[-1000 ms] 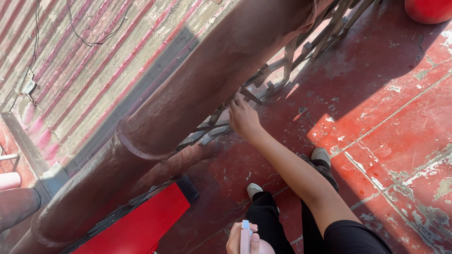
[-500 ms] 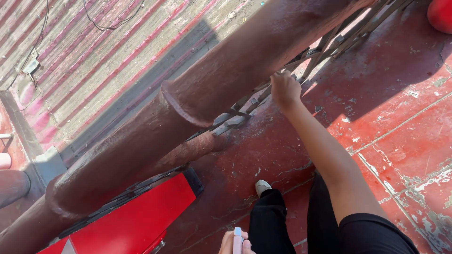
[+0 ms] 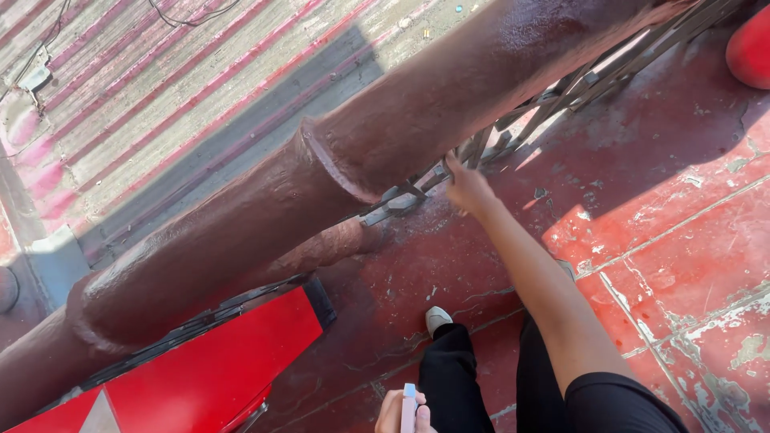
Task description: Wiping down an outdoor railing and a red box with a cleaning solution and a rag.
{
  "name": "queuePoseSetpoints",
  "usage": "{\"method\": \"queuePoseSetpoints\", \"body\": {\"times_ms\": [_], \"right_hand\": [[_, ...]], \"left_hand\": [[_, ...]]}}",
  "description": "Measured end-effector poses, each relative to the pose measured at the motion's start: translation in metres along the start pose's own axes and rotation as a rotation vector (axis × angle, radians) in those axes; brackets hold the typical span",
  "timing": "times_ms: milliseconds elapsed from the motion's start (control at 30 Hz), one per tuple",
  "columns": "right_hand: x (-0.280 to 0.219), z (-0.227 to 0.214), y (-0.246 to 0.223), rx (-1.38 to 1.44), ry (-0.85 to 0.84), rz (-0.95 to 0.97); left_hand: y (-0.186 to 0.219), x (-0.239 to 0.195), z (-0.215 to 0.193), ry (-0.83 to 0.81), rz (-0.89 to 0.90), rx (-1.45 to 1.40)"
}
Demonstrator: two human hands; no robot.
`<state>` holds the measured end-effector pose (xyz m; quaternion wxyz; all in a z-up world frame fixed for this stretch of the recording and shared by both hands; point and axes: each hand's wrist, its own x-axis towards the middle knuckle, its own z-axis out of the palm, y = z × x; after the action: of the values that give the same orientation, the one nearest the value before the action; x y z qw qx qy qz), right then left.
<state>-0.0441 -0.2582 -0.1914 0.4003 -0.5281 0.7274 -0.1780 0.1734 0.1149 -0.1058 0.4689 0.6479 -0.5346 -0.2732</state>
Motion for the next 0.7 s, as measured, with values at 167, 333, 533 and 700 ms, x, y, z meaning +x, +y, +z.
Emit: {"method": "queuePoseSetpoints", "body": {"times_ms": [167, 333, 533, 700], "right_hand": [[0.002, 0.031, 0.003, 0.219, 0.35, -0.332], [0.03, 0.047, 0.003, 0.021, 0.342, -0.534], [-0.005, 0.011, -0.005, -0.256, 0.231, -0.336], [-0.011, 0.05, 0.087, -0.116, 0.353, -0.175]], "left_hand": [[0.002, -0.001, 0.0, 0.049, -0.051, 0.04], [0.01, 0.006, 0.007, 0.05, -0.145, 0.071], [0.012, 0.021, -0.009, -0.117, -0.049, 0.035], [-0.025, -0.008, -0.014, -0.074, -0.088, 0.09]]}}
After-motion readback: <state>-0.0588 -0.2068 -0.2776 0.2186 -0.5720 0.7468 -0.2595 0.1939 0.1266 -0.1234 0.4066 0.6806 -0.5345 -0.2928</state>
